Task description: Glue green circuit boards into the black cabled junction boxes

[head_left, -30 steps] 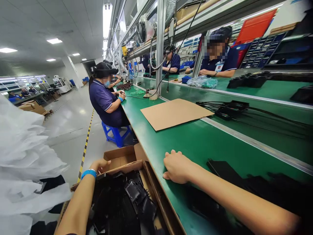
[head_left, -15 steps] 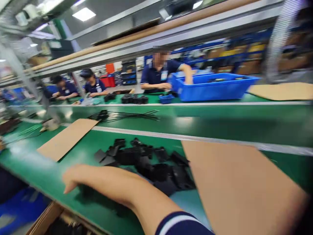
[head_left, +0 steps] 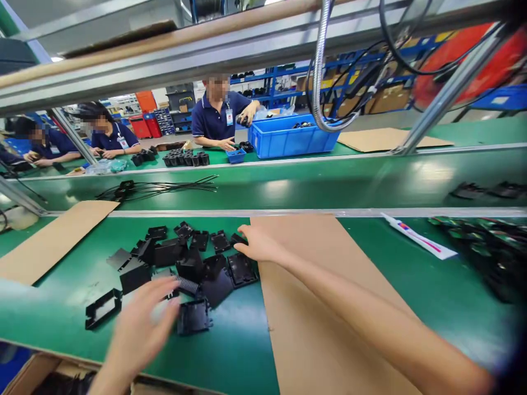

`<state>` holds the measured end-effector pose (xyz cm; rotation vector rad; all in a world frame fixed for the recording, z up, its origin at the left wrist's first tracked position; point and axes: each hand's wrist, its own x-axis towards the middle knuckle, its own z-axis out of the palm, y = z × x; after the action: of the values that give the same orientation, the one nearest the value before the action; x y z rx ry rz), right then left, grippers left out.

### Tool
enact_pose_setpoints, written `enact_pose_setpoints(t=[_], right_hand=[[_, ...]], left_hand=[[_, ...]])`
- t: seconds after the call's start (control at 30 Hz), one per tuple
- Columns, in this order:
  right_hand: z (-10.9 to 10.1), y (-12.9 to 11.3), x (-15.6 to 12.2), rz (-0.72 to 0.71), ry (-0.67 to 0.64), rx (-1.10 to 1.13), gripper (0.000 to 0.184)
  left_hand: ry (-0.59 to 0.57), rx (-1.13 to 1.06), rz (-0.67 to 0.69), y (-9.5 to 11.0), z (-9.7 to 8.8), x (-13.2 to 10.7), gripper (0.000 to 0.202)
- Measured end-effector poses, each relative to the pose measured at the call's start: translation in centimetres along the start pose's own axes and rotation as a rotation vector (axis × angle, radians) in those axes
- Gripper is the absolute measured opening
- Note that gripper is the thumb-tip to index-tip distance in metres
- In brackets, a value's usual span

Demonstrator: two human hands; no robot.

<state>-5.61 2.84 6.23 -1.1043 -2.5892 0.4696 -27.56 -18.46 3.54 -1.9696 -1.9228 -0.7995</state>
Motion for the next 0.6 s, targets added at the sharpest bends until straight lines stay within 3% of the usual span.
enact_pose_setpoints(t=[0.07, 0.17, 0.27, 0.33, 0.4, 0.47, 0.53, 0.6], right_hand=[[1.4, 1.4, -0.4, 0.010, 0.013, 0.038, 0.026], [0.9, 3.8, -3.1, -0.023, 0.078, 0.064, 0.037], [-0.7, 7.2, -7.1, -0.047, 0.076, -0.095, 0.042], [-1.1, 8.6, -9.0, -0.038, 0.026, -0.286, 0.033], [-0.5, 8.3, -9.2, -0.038, 0.014, -0.398, 0.022], [0.9, 6.3, -7.9, -0.052, 0.033, -0.350, 0.026], [2.1, 3.5, -5.6, -0.065, 0.006, -0.233, 0.030], [2.3, 1.5, -3.4, -0.078, -0.056, -0.154, 0.027]], left_hand=[[-0.094, -0.007, 0.108, 2.8, 1.8, 1.6, 0.030], [-0.156, 0.039, 0.166, 5.5, 5.0, 3.9, 0.032], [-0.114, 0.021, 0.159, 5.9, 6.6, 4.9, 0.023], [-0.051, -0.007, 0.147, 5.8, 6.6, 5.1, 0.024], [0.035, -0.026, 0.135, 6.1, 5.9, 5.1, 0.023], [0.121, -0.064, 0.165, 7.2, 5.1, 4.8, 0.023], [0.157, -0.161, 0.282, 9.2, 4.6, 4.2, 0.027], [0.092, -0.282, 0.456, 11.6, 4.8, 3.3, 0.031]])
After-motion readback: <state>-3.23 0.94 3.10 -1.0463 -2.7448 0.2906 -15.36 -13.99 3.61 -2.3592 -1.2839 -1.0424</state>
